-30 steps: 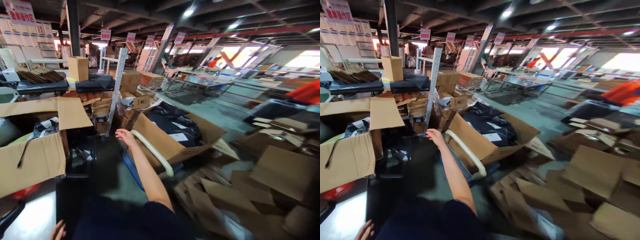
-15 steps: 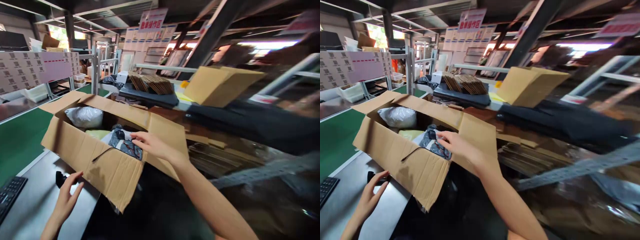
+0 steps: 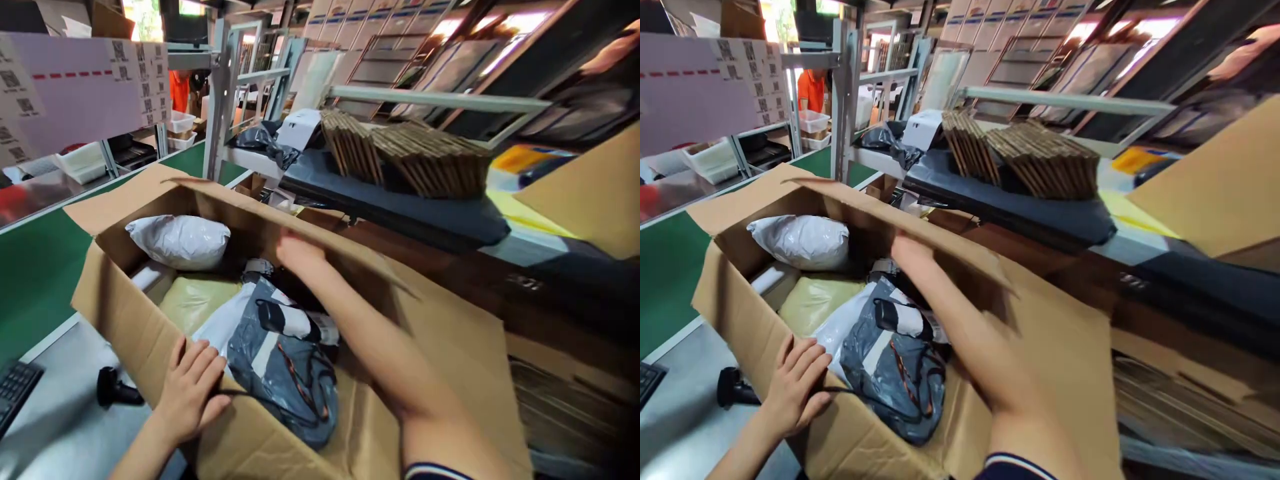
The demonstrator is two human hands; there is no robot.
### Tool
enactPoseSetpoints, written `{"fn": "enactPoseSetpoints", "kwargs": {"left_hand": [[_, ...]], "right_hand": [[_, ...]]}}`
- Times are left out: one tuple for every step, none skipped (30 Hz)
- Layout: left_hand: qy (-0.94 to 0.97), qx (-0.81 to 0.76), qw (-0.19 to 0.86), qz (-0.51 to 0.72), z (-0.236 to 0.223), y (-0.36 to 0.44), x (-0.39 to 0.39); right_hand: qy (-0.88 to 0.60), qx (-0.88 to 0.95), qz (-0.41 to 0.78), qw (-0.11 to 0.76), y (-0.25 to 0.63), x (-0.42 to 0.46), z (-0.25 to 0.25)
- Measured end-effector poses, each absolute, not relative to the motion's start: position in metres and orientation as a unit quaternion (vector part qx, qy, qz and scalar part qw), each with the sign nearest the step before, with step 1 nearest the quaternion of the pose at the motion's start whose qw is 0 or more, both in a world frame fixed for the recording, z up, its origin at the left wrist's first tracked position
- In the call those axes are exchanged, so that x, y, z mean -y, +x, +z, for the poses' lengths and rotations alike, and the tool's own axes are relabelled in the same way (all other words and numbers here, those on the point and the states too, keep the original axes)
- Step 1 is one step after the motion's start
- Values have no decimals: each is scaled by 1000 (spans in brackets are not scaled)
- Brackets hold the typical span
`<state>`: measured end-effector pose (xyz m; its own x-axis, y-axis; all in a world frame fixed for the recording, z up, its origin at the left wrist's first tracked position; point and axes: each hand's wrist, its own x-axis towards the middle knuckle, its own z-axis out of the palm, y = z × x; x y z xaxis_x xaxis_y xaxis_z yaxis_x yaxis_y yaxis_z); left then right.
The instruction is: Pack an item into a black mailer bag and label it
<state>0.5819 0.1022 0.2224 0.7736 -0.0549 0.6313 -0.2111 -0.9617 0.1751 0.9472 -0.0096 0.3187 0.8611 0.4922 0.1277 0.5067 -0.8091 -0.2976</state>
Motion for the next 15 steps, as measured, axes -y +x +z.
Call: {"fn": "enactPoseSetpoints", "kwargs": {"left_hand": [[932,75,129,330,219,581,-100],[927,74,141,340,216,581,-98],[919,67,154,357,212,581,-97],[912,62,161,372,207,581,-95],[908,60,161,381,202,581,-95],[908,63,154,383,198,580,-96],[914,71,141,374,194,579,-97],[922,82,124,357,191,578,-99],[929,92,109,341,189,576,-101],[933,96,100,331,188,574,-102],[936,96,96,326,188,573,-104],[937,98,93,322,188,572,-104],[937,99,92,322,189,571,-104],[935,98,93,328,190,571,-103],[932,96,95,336,190,572,-103]], "right_hand": [[-955,255,-90,123,964,20,332],[-951,252,-156,88,983,30,344],[-942,253,-211,65,1003,40,355],[-932,258,-248,55,1022,48,362],[-927,261,-264,49,1041,55,366],[-929,259,-262,46,1058,60,365],[-936,250,-244,43,1071,63,360],[-945,236,-221,43,1080,64,352],[-952,220,-207,48,1086,63,342],[-954,209,-208,56,1087,61,330],[-949,212,-223,65,1085,56,318],[-938,239,-241,72,1081,51,306],[-921,293,-244,76,1076,45,295],[-905,360,-214,76,1071,38,284],[-895,413,-147,82,1066,31,273]]}}
